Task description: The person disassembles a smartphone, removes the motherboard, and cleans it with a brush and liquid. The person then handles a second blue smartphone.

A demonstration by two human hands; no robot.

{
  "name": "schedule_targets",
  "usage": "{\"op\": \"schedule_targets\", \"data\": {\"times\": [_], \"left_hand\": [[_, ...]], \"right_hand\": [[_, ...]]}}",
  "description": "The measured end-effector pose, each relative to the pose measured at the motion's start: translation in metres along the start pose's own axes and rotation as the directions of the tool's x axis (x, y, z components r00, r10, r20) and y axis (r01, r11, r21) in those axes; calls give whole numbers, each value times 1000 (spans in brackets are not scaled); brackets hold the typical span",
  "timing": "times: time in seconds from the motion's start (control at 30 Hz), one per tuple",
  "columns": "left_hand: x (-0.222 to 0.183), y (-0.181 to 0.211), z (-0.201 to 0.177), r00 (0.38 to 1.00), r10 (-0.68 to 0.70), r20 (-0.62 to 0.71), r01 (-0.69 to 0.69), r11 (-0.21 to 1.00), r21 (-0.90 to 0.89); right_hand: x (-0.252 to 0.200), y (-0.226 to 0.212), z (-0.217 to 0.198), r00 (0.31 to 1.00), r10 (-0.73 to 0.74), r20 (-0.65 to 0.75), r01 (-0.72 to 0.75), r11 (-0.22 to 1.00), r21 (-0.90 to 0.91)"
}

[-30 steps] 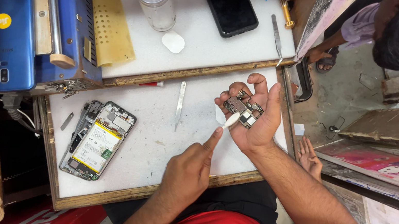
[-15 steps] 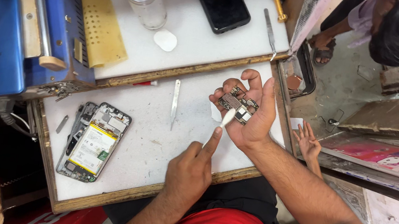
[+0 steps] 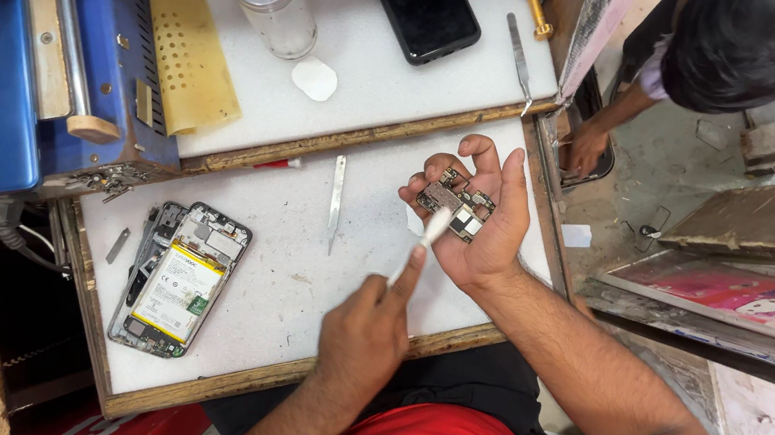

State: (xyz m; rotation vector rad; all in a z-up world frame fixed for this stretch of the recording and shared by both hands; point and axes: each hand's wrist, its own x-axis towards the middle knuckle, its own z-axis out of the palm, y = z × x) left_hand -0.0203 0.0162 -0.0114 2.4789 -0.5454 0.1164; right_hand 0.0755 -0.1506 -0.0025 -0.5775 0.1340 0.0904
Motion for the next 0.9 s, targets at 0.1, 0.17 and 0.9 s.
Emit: {"op": "schedule_targets", "data": {"times": [0.1, 0.17, 0.9], "left_hand": [[2, 0, -4, 999, 13, -39, -14, 1000, -19], [1, 0, -6, 995, -62, -82, 60, 998, -26], [4, 0, -7, 996, -35, -84, 31, 999, -44]], "right_hand": [[1, -1, 1, 1000, 13, -12, -13, 1000, 5], [0, 0, 3, 1000, 25, -14, -25, 1000, 10], [0, -1, 8, 996, 56, -63, -54, 998, 35]]}}
